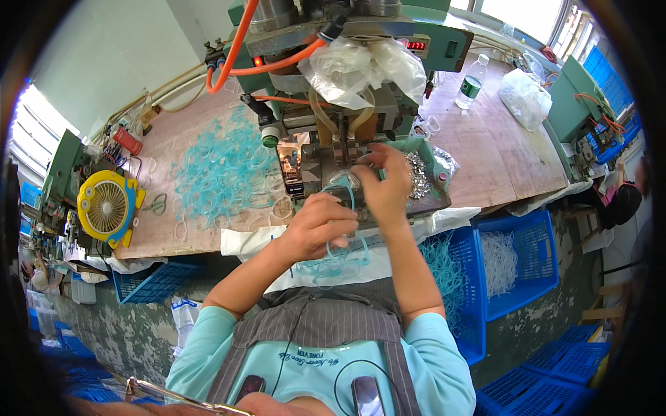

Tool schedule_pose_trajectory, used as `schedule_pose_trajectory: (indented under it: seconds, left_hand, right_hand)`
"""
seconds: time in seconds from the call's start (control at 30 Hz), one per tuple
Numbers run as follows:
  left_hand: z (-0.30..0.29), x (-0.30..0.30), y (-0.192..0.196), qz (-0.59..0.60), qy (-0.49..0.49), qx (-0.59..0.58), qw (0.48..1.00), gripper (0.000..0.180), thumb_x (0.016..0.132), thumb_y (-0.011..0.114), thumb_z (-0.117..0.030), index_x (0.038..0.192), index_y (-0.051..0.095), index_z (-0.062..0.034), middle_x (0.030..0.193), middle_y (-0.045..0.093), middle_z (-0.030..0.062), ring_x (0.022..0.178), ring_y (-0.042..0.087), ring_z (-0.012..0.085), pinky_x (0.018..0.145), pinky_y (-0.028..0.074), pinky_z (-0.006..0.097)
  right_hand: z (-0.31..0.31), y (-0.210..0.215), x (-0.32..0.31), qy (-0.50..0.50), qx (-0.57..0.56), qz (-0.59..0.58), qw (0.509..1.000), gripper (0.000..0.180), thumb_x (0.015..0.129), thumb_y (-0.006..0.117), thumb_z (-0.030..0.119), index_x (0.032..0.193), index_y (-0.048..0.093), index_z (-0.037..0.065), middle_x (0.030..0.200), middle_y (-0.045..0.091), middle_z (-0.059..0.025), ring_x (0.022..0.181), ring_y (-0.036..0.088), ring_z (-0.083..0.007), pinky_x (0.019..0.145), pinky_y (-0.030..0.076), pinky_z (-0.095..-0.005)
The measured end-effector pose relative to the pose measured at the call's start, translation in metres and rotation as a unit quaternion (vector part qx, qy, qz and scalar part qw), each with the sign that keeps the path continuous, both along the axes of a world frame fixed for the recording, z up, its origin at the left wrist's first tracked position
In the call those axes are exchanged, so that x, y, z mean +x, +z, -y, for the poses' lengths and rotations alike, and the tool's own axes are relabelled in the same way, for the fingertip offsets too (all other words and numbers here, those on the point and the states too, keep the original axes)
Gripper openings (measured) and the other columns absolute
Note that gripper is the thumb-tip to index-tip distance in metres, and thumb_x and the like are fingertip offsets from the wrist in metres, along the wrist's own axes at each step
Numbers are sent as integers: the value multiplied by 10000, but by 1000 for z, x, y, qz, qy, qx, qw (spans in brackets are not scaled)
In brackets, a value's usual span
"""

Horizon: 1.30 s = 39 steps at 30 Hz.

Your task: The person repeatedly picks light-blue plastic loops and small metal components from a tray, places them into a press machine, and removes the assembled parts. The process is repeated continuously with the finished items accumulating on the work surface.

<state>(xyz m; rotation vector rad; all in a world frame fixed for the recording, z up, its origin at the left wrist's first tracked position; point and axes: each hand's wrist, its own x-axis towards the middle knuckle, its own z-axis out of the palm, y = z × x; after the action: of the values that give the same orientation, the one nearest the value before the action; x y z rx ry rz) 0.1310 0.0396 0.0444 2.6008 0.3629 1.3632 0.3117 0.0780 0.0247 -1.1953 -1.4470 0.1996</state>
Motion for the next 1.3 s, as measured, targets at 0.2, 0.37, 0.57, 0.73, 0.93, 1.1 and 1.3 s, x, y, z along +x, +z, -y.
schedule_pose_trajectory:
  seconds: [0.2,0.37,0.57,0.73,0.93,1.1,1.3]
  left_hand:
    - [-7,0,-9,34,-13,-14,999,288,817,698,-228,1044,625,-66,1035,635,82,927,601,282,908,446,460]
    - [-6,-2,-11,31,-7,-13,999,270,827,689,-224,1033,622,-61,1015,621,78,923,599,281,907,449,460]
    - [-1,-4,-12,1,39,22,999,345,779,728,-245,1077,626,-103,1094,612,72,1011,585,264,950,426,461]
    - [1,-47,-35,-16,213,43,976,419,770,750,-293,1140,629,-138,1228,575,85,1110,549,277,987,379,479]
    - [-11,-151,-98,-83,590,-51,802,369,768,738,-186,1125,656,-139,1360,489,118,1202,474,316,1000,310,482]
    - [-10,-219,-126,-197,686,-102,693,191,766,667,-203,954,698,-202,1305,547,109,1215,463,314,997,304,537]
    - [-35,-234,-91,-114,664,6,739,12,806,671,-161,812,668,-151,943,680,40,1048,568,262,930,328,474]
  right_hand:
    - [-44,-64,103,-216,-218,151,940,233,787,701,170,1015,662,152,935,701,-30,923,626,-250,829,442,-428]
    - [-39,-88,105,-171,-86,327,925,162,776,714,236,917,669,169,906,668,-20,914,600,-247,817,400,-427]
    - [-40,-83,93,-165,-79,316,931,96,804,702,231,843,654,158,858,644,-18,861,585,-250,793,380,-411]
    - [-34,-83,92,-139,-29,193,971,48,837,671,137,852,641,103,809,662,-67,797,604,-294,729,440,-412]
    - [-31,-83,90,-145,-49,144,978,53,847,652,94,895,630,82,800,669,-105,752,611,-326,666,475,-421]
    - [-33,-86,90,-146,-70,96,982,73,851,648,86,923,636,85,807,673,-116,746,634,-327,661,488,-419]
    - [-34,-88,92,-150,-14,114,982,90,864,634,63,940,667,100,823,679,-122,750,646,-323,660,492,-413]
